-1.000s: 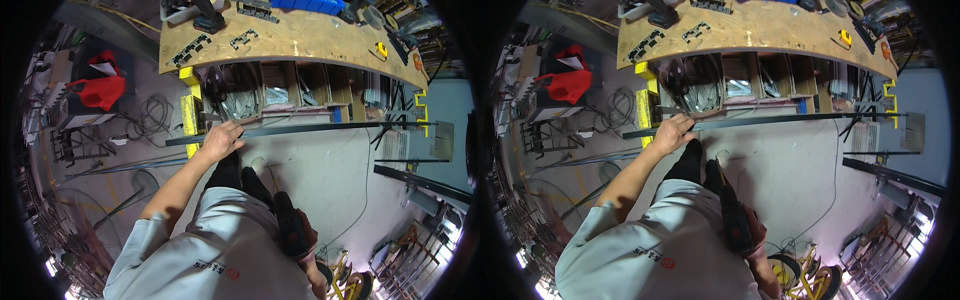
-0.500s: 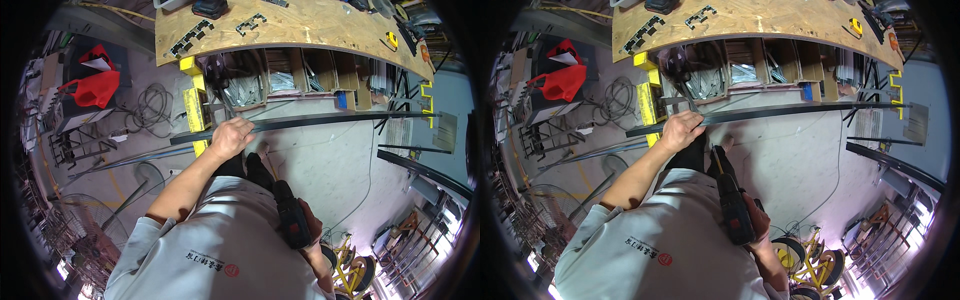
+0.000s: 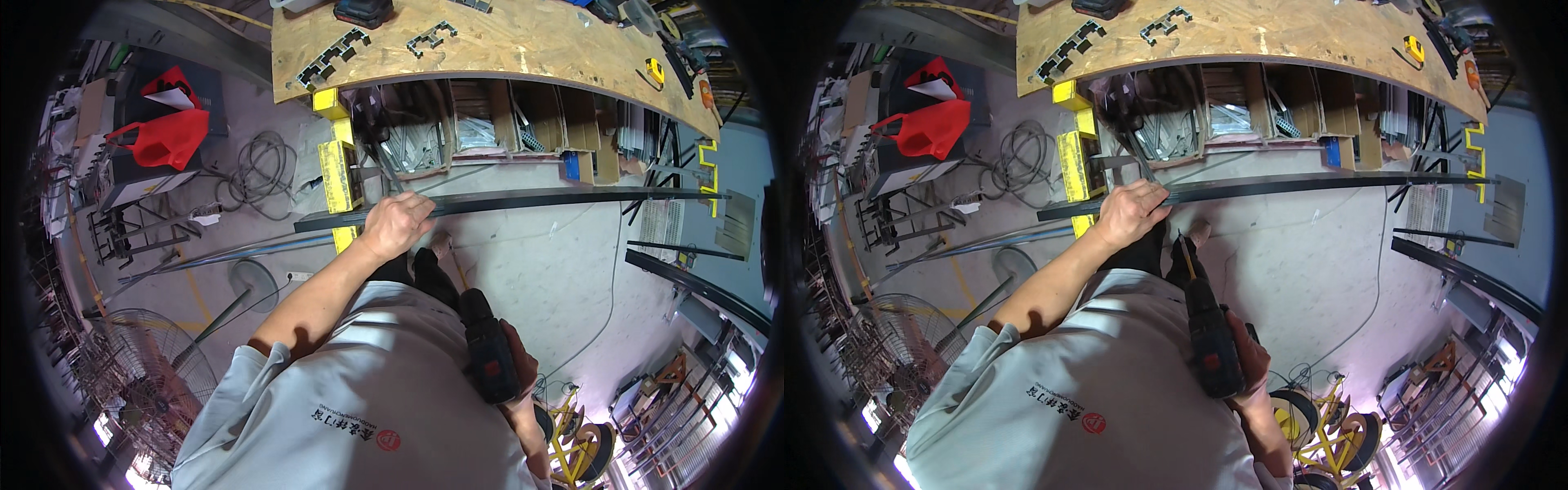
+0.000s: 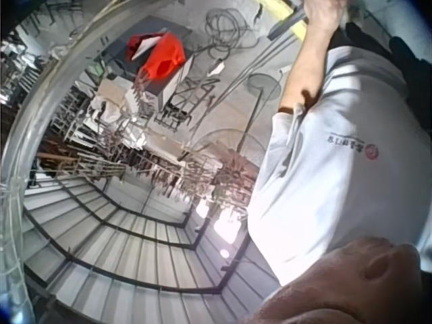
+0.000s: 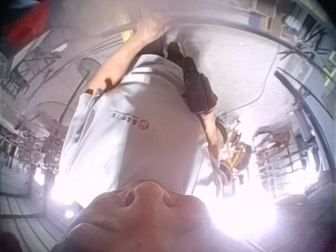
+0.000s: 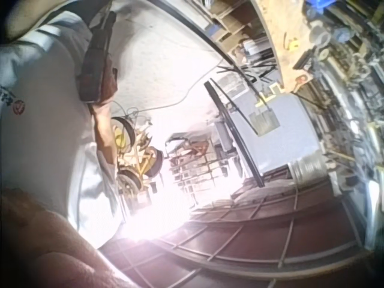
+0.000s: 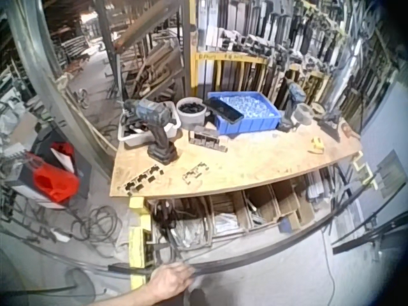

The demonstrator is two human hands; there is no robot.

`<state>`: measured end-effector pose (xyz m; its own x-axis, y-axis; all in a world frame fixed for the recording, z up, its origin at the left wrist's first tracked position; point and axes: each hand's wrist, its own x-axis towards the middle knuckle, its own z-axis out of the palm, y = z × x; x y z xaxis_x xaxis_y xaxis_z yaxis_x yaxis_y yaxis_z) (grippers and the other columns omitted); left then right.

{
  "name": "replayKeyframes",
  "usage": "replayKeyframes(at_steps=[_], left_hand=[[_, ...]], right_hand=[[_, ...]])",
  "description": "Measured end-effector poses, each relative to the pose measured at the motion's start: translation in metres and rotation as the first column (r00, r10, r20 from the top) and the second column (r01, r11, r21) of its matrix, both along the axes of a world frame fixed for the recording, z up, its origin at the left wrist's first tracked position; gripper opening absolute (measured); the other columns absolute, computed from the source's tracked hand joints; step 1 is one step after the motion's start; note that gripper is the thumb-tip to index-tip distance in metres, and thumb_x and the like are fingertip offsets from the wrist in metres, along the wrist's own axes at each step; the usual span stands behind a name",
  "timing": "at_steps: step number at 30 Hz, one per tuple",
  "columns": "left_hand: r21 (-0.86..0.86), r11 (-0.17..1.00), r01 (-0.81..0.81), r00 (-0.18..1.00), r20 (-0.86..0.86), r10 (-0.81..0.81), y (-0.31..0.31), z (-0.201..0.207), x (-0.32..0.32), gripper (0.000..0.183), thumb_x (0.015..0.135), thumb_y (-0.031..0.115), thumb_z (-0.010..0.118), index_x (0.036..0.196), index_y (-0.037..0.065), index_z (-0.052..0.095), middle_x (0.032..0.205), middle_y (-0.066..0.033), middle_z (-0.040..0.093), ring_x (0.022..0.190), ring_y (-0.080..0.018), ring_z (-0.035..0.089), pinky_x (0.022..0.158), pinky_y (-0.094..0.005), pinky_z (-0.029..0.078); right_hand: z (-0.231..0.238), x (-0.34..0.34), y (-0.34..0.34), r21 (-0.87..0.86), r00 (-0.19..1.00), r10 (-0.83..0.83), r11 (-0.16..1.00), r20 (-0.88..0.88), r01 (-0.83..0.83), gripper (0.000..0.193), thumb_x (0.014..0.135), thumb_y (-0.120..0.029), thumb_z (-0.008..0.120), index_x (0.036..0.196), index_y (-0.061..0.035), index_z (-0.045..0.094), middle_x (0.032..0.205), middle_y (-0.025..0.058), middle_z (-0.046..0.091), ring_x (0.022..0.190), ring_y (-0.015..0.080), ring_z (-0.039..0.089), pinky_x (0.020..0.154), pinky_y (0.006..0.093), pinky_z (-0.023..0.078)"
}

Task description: The person uses a power drill to drive screws into a long black metal bar while it is resting on a yellow stand.

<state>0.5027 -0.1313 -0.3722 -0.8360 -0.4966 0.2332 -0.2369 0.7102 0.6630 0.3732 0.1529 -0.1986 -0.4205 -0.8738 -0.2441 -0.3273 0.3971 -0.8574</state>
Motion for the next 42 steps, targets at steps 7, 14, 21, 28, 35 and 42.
replayKeyframes(at_steps=[7,14,21,28,35,42], left_hand=[[-0.009,1.000,0.008,1.000,0.009,-0.008,-0.001,-0.002,0.001,0.031,0.074,0.010,0.084,0.100,-0.001,0.072,0.100,-0.0140,0.074,0.089,-0.0310,0.072,0.071,-0.0393,0.059],[-0.011,1.000,0.011,0.998,0.061,-0.010,0.000,0.002,-0.001,0.035,0.075,0.008,0.084,0.106,0.002,0.069,0.101,-0.0120,0.073,0.090,-0.0314,0.071,0.073,-0.0402,0.059],[-0.022,0.999,0.032,0.992,0.121,-0.029,0.001,0.000,-0.005,0.037,0.077,0.010,0.083,0.110,0.002,0.068,0.101,-0.0129,0.073,0.087,-0.0328,0.069,0.071,-0.0415,0.057],[-0.018,0.999,0.032,0.997,0.066,-0.031,0.000,0.004,-0.006,0.036,0.074,0.008,0.084,0.107,0.001,0.069,0.098,-0.0126,0.074,0.084,-0.0322,0.070,0.068,-0.0417,0.057],[-0.025,0.999,0.031,0.997,0.077,-0.029,0.000,0.005,-0.005,0.035,0.075,0.006,0.083,0.106,0.001,0.069,0.100,-0.0131,0.074,0.085,-0.0318,0.070,0.069,-0.0406,0.058],[-0.034,0.999,0.035,0.998,0.060,-0.033,0.000,0.003,-0.006,0.038,0.074,0.004,0.083,0.109,0.000,0.068,0.101,-0.0131,0.074,0.085,-0.0318,0.070,0.070,-0.0402,0.058]], right_hand=[[0.002,0.000,-0.018,0.006,0.998,-0.025,1.000,0.060,0.025,0.068,0.088,-0.008,0.078,0.146,0.0064,0.048,0.117,0.0235,0.073,0.100,0.0319,0.075,0.087,0.0365,0.057],[0.000,-0.008,-0.052,-0.001,0.995,0.018,1.000,0.101,-0.018,0.088,0.074,-0.006,0.080,0.153,0.0040,0.042,0.121,0.0200,0.073,0.106,0.0261,0.074,0.093,0.0315,0.053],[0.004,-0.009,-0.077,-0.059,0.993,0.012,0.998,0.118,-0.006,0.075,0.081,-0.003,0.077,0.149,0.0007,0.046,0.116,0.0253,0.072,0.105,0.0390,0.074,0.086,0.0373,0.058],[0.007,-0.010,-0.087,0.010,0.996,0.021,1.000,0.091,-0.022,0.082,0.074,0.001,0.074,0.150,0.0007,0.044,0.120,0.0247,0.071,0.109,0.0342,0.072,0.090,0.0363,0.055],[0.015,-0.010,-0.101,0.042,0.999,0.013,0.999,0.046,-0.015,0.077,0.079,-0.005,0.077,0.149,-0.0051,0.046,0.113,0.0278,0.071,0.102,0.0455,0.070,0.083,0.0454,0.058],[0.029,-0.014,-0.117,0.174,0.998,0.066,0.982,0.011,-0.067,0.078,0.078,-0.010,0.078,0.149,-0.0105,0.045,0.107,0.0246,0.070,0.096,0.0463,0.069,0.080,0.0512,0.056]])
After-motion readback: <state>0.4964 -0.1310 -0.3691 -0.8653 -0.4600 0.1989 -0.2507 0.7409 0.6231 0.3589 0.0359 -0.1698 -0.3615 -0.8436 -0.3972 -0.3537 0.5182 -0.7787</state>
